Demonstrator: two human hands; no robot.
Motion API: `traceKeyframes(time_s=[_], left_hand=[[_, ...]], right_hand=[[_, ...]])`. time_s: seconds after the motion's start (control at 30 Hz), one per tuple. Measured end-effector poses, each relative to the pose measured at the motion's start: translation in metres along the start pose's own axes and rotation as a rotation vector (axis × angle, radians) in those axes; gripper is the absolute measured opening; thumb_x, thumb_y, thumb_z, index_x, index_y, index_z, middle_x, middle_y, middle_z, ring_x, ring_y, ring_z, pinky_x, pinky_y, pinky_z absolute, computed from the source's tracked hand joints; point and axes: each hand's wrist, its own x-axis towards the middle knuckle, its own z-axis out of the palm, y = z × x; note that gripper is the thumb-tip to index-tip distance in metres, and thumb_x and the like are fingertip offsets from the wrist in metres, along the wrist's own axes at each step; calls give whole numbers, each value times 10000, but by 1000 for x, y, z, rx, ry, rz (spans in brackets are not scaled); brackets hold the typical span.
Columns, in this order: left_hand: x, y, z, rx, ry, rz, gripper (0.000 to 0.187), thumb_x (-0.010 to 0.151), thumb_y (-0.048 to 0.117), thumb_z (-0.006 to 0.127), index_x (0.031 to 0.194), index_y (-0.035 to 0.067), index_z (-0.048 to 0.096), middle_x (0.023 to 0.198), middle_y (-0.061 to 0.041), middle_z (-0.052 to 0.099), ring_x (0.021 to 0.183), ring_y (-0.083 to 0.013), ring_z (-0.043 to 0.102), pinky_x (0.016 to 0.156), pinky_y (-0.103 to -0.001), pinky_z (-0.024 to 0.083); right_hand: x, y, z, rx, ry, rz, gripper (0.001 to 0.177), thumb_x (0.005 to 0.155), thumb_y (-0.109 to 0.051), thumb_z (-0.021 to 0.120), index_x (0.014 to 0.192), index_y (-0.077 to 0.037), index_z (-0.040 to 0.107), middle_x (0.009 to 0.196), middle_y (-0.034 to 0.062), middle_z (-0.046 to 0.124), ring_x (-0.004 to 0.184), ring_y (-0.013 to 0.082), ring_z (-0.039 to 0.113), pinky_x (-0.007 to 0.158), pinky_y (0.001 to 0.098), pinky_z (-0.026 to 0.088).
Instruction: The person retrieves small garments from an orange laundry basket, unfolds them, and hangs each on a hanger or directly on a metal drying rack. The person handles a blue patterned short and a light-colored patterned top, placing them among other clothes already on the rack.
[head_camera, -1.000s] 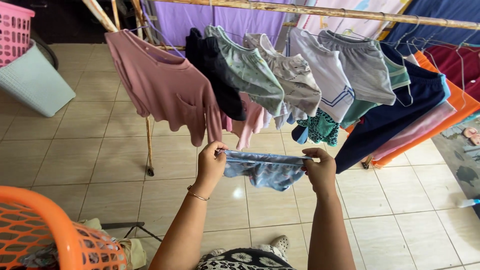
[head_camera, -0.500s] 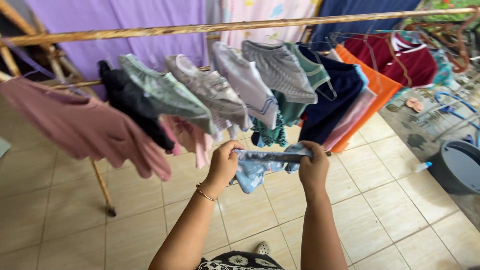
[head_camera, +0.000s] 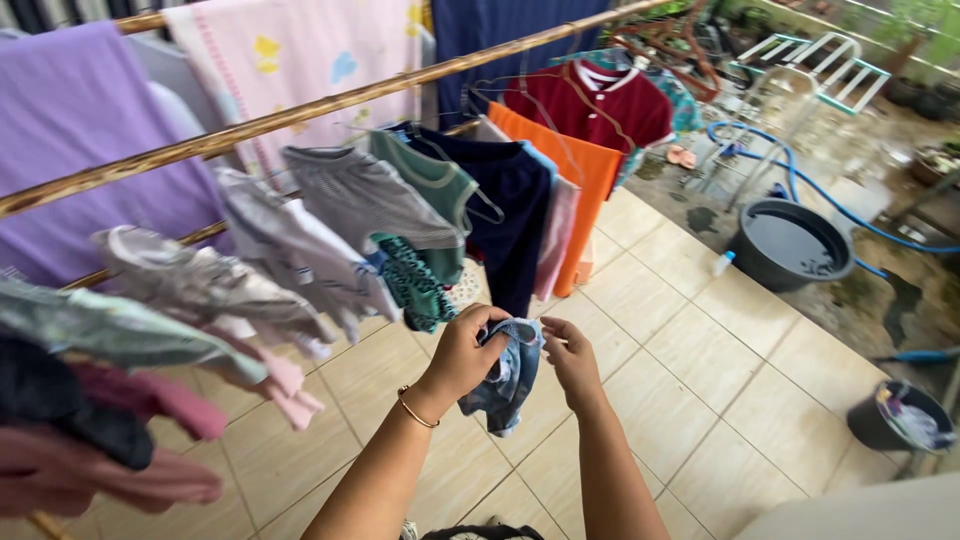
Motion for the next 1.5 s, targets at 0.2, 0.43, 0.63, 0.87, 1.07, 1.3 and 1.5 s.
traceKeyframes(time_s=[0.2, 0.43, 0.63, 0.87, 1.07, 1.3, 1.5], left_hand=[[43, 33, 50, -239, -14, 63, 171, 851, 42, 734, 1021, 56, 736, 858, -90, 673, 881, -182, 662, 803, -331, 536], [77, 32, 106, -346, 35, 29, 173, 869, 69, 751, 1041, 53, 744, 853, -46, 658, 859, -120, 612, 801, -295, 531], [102, 17, 152, -352, 158, -64, 167, 878, 78, 730, 1043, 56, 727, 836, -32, 648, 817, -105, 570, 767, -282, 517], [111, 37, 196, -367, 96, -59, 156, 845, 89, 761, 998, 72, 733, 796, -46, 661, 781, -107, 601, 717, -298, 538], [121, 39, 214, -418, 21, -90, 148, 866, 101, 757, 1006, 67, 724, 805, -55, 660, 783, -124, 609, 744, -302, 549], [142, 43, 240, -476, -85, -80, 135, 856, 100, 779, 981, 78, 731, 800, -44, 655, 785, -115, 622, 740, -283, 549], [180, 28, 267, -580, -148, -65, 128, 873, 67, 763, 994, 50, 727, 805, -36, 660, 794, -97, 606, 748, -270, 542]], right_hand=[[13, 35, -50, 71, 46, 194, 411, 929, -93, 644, 1320, 36, 625, 1246, 304, 620, 1119, 463, 649, 940, 572, 538], [49, 99, -128, 407, 91, 506, 357, 934, -143, 612, 1145, 137, 676, 943, 351, 663, 818, 472, 709, 733, 611, 583], [43, 37, -174, 627, 89, 489, 445, 931, -301, 736, 1228, 7, 614, 1022, 254, 669, 887, 442, 735, 771, 623, 611], [40, 24, -199, 539, 36, 435, 641, 957, -361, 674, 1462, -30, 457, 1226, 243, 566, 1018, 422, 712, 799, 508, 636], [50, 33, -207, 512, 68, 420, 454, 916, -217, 731, 1305, -40, 579, 1061, 180, 653, 871, 371, 756, 757, 478, 657], [88, 89, -238, 514, 230, 434, 333, 888, -135, 767, 1180, -16, 660, 1006, 167, 727, 832, 330, 767, 778, 475, 662], [126, 102, -262, 301, 312, 429, 124, 867, -131, 773, 981, -93, 742, 805, 30, 726, 771, 202, 707, 876, 430, 577]])
